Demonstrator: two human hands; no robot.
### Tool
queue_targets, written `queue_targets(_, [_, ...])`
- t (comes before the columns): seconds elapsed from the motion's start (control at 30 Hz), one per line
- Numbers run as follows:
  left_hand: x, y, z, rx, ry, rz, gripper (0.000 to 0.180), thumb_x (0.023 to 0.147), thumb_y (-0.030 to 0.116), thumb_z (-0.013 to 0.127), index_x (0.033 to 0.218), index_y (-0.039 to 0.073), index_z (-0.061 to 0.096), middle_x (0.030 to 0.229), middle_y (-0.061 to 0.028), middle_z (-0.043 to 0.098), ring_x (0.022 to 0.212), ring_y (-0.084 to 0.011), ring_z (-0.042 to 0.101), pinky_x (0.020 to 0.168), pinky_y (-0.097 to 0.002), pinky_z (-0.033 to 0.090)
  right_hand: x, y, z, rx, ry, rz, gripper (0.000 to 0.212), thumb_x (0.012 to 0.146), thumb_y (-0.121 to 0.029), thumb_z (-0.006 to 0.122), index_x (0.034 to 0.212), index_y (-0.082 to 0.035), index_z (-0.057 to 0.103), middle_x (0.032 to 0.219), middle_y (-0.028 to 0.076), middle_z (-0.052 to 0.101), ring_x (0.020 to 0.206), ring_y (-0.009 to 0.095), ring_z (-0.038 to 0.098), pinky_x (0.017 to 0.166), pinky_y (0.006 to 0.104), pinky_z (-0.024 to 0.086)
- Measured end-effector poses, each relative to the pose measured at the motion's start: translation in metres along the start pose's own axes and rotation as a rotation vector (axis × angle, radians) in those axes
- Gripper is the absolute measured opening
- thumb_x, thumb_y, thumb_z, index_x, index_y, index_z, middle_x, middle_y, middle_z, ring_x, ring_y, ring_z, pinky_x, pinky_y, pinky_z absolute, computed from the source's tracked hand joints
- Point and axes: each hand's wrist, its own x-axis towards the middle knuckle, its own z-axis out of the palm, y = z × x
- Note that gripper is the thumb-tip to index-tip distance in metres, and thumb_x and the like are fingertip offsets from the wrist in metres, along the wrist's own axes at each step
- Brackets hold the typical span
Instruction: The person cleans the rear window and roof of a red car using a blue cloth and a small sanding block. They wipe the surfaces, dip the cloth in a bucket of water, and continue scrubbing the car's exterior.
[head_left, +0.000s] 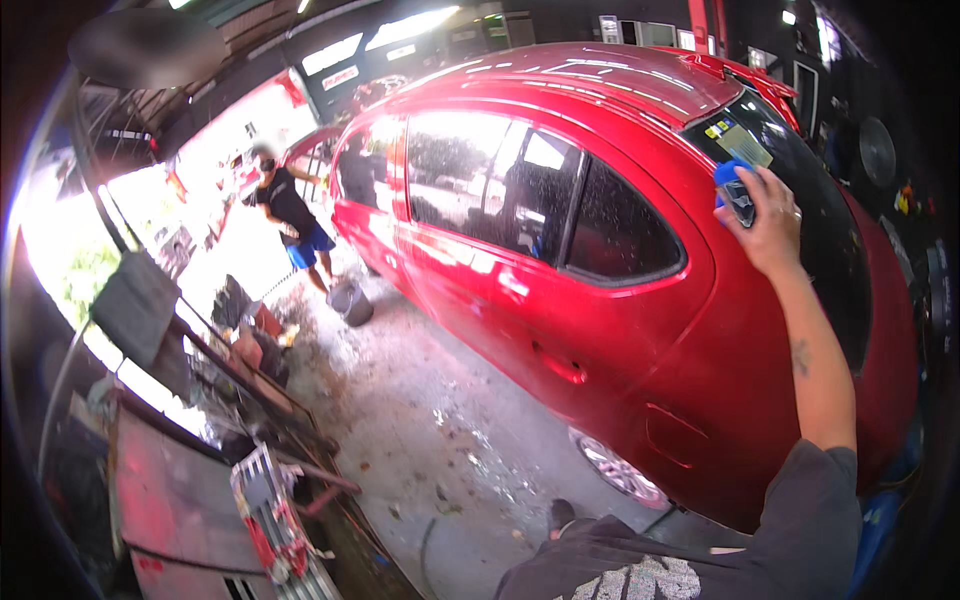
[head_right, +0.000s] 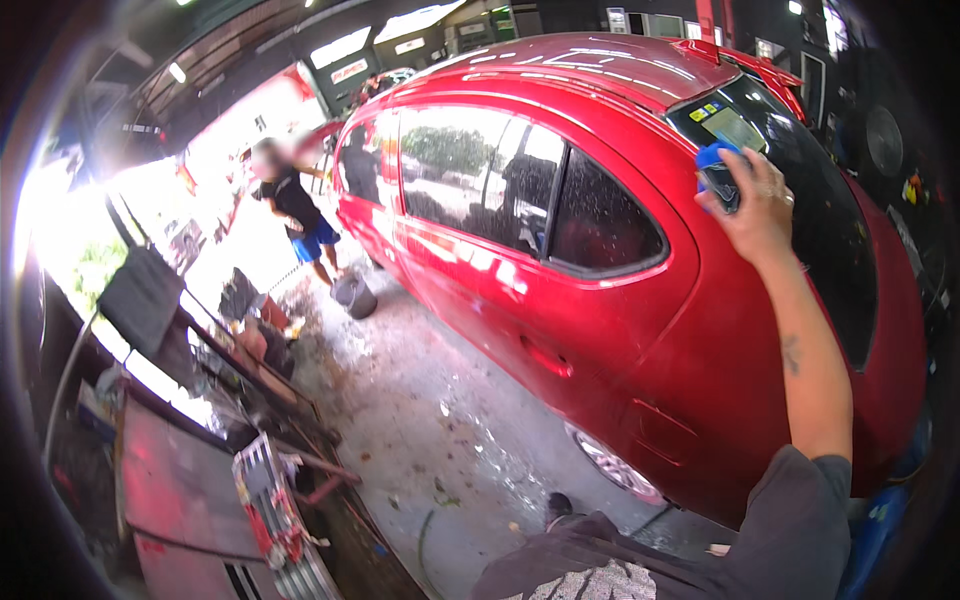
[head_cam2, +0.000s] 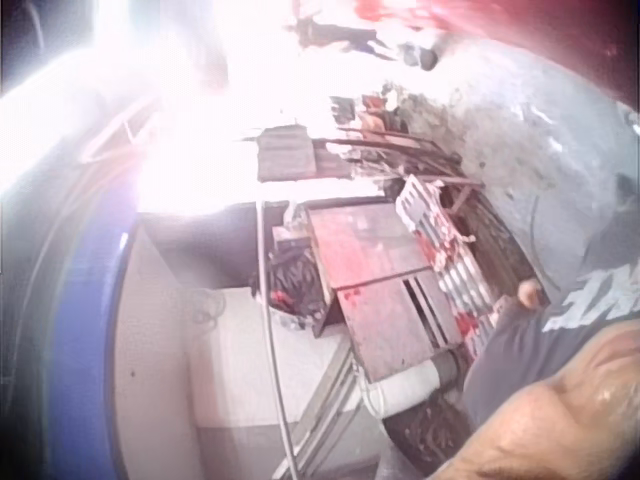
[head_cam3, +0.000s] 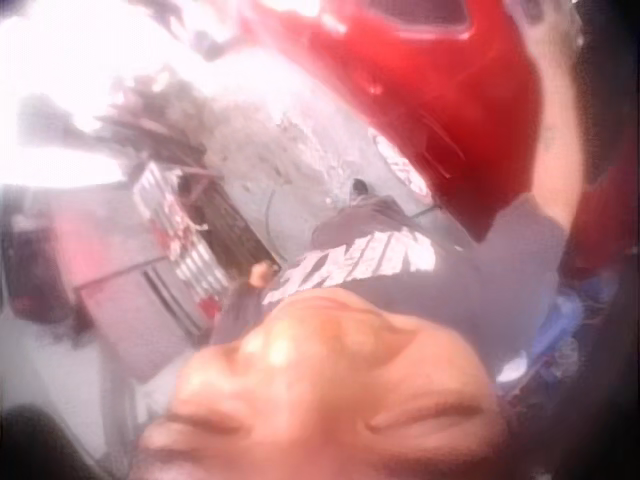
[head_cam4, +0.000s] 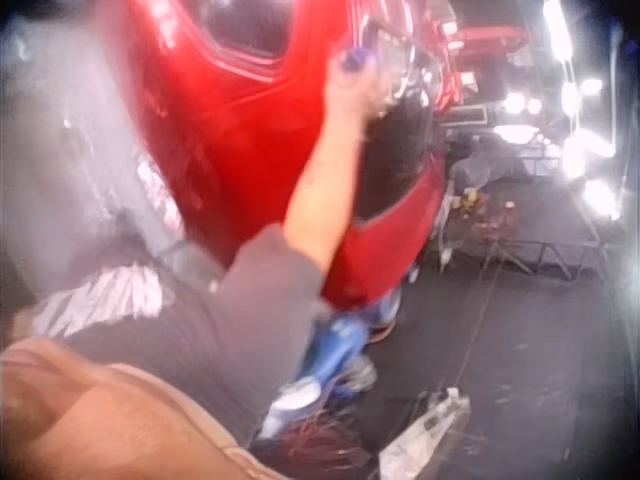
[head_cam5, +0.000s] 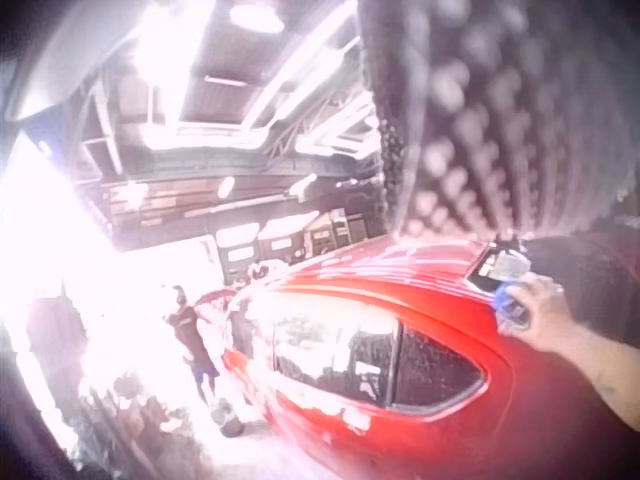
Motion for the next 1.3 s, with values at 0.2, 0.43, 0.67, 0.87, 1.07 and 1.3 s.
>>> queue_targets(0.2, [0.068, 0.046, -0.139, -0.754, 0.509, -0.108, 0.022, 0.098, 0.030, 0.076, 0.107, 0.010, 0.080, 0.090, -0.0149, 0.075, 0.077, -0.0369, 0.071, 0.069, -0.0488, 0.056, 0.106, -0.050, 0.083, -0.040, 0.016, 0.056, 0.057, 0.097, -0.054, 0.080, 0.146, -0.027, 0.071, 0.154, 0.006, 0.062, 0.142, 0.035, 0.059, 0.116, 0.0584, 0.050])
queue_targets(0.43, [0.149, 0.052, -0.257, -0.881, 0.798, -0.027, 0.025, 0.099, 0.032, 0.077, 0.110, 0.009, 0.080, 0.090, -0.0135, 0.076, 0.076, -0.0350, 0.071, 0.067, -0.0479, 0.056, 0.204, -0.170, 0.137, -0.240, -0.062, -0.180, 0.068, 0.096, -0.050, 0.080, 0.156, -0.026, 0.060, 0.162, 0.005, 0.052, 0.152, 0.033, 0.047, 0.122, 0.0602, 0.042])
queue_targets(0.67, [0.197, -0.030, -0.350, -0.591, 1.050, 0.150, 0.030, 0.100, 0.035, 0.078, 0.115, 0.008, 0.081, 0.092, -0.0118, 0.078, 0.077, -0.0309, 0.071, 0.067, -0.0458, 0.057, 0.286, -0.248, 0.211, -0.102, -0.146, -0.210, 0.068, 0.097, -0.059, 0.079, 0.152, -0.024, 0.063, 0.158, 0.005, 0.055, 0.148, 0.032, 0.051, 0.121, 0.0577, 0.045])
queue_targets(0.87, [0.241, -0.101, -0.524, -0.910, 0.899, -0.027, 0.037, 0.104, 0.038, 0.076, 0.123, 0.006, 0.080, 0.100, -0.0106, 0.081, 0.083, -0.0215, 0.072, 0.073, -0.0401, 0.059, 0.313, -0.254, 0.242, 0.016, 0.006, -0.239, 0.060, 0.103, -0.059, 0.071, 0.142, -0.014, 0.070, 0.149, 0.011, 0.063, 0.141, 0.036, 0.059, 0.120, 0.0549, 0.045])
queue_targets(1.07, [0.248, -0.155, -0.606, -0.799, 0.857, 0.021, 0.036, 0.103, 0.036, 0.077, 0.123, 0.006, 0.080, 0.103, -0.0134, 0.082, 0.086, -0.0235, 0.073, 0.076, -0.0422, 0.059, 0.314, -0.242, 0.264, 0.068, 0.032, -0.196, 0.036, 0.106, -0.030, 0.073, 0.132, -0.007, 0.069, 0.138, 0.015, 0.068, 0.133, 0.040, 0.064, 0.113, 0.0502, 0.050])
queue_targets(1.3, [0.267, -0.143, -0.642, -0.909, 0.528, 0.017, 0.035, 0.108, 0.034, 0.075, 0.120, 0.001, 0.075, 0.095, -0.0115, 0.077, 0.086, -0.0246, 0.066, 0.080, -0.0421, 0.056, 0.345, -0.312, 0.301, -0.076, 0.086, -0.121, 0.035, 0.104, -0.035, 0.075, 0.129, -0.011, 0.070, 0.131, 0.011, 0.070, 0.125, 0.039, 0.069, 0.106, 0.0507, 0.055])
